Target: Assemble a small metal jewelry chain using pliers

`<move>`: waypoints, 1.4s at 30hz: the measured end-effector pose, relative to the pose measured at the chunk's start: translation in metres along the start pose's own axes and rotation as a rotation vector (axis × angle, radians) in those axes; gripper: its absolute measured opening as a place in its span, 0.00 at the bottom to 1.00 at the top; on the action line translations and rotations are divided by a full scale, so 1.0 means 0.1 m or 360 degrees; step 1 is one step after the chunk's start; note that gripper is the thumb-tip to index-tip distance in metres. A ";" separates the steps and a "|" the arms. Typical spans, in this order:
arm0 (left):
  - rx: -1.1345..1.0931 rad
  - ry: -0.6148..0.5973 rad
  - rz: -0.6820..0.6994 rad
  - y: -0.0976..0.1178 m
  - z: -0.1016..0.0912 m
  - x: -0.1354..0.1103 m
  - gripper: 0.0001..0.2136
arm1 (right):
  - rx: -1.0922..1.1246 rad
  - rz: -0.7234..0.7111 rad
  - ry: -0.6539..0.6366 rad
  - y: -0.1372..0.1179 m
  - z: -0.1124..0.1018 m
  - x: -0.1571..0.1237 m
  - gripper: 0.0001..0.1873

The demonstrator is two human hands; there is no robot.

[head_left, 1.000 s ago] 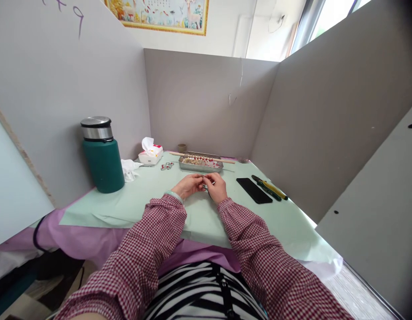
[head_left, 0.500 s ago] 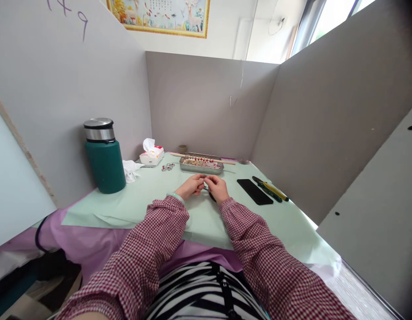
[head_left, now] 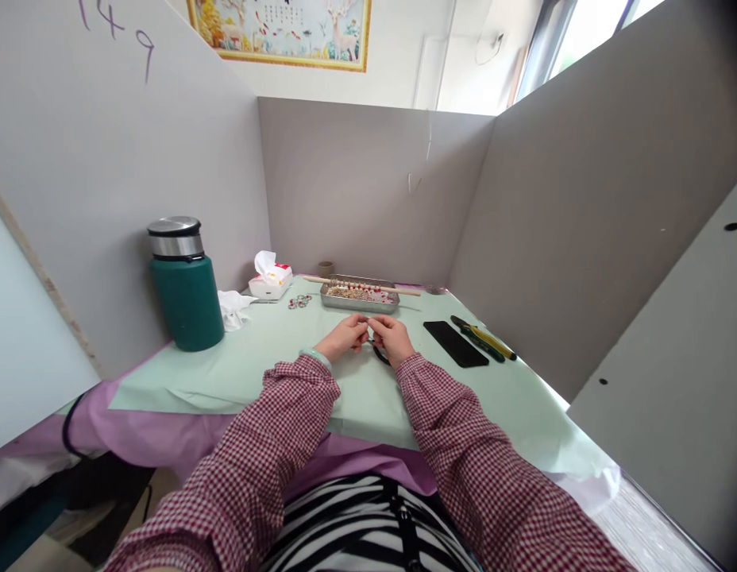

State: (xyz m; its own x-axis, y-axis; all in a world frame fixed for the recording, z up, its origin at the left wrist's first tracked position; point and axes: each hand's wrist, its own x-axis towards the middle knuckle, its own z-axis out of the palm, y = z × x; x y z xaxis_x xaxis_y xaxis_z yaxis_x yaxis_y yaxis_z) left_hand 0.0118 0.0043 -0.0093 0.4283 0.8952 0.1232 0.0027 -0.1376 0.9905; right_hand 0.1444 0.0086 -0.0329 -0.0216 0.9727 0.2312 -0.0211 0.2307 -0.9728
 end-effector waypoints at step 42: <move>-0.0134 0.0152 -0.0045 0.01 -0.12 0.03 0.08 | -0.1409 -0.0231 0.0304 0.08 -0.09 -0.12 0.12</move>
State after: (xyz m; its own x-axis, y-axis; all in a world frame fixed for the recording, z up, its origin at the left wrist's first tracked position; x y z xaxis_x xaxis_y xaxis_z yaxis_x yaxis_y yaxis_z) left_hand 0.0027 0.0122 -0.0073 0.3410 0.9351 0.0965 -0.0639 -0.0794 0.9948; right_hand 0.1533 -0.0015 -0.0434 0.0885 0.9021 0.4223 0.7646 0.2102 -0.6093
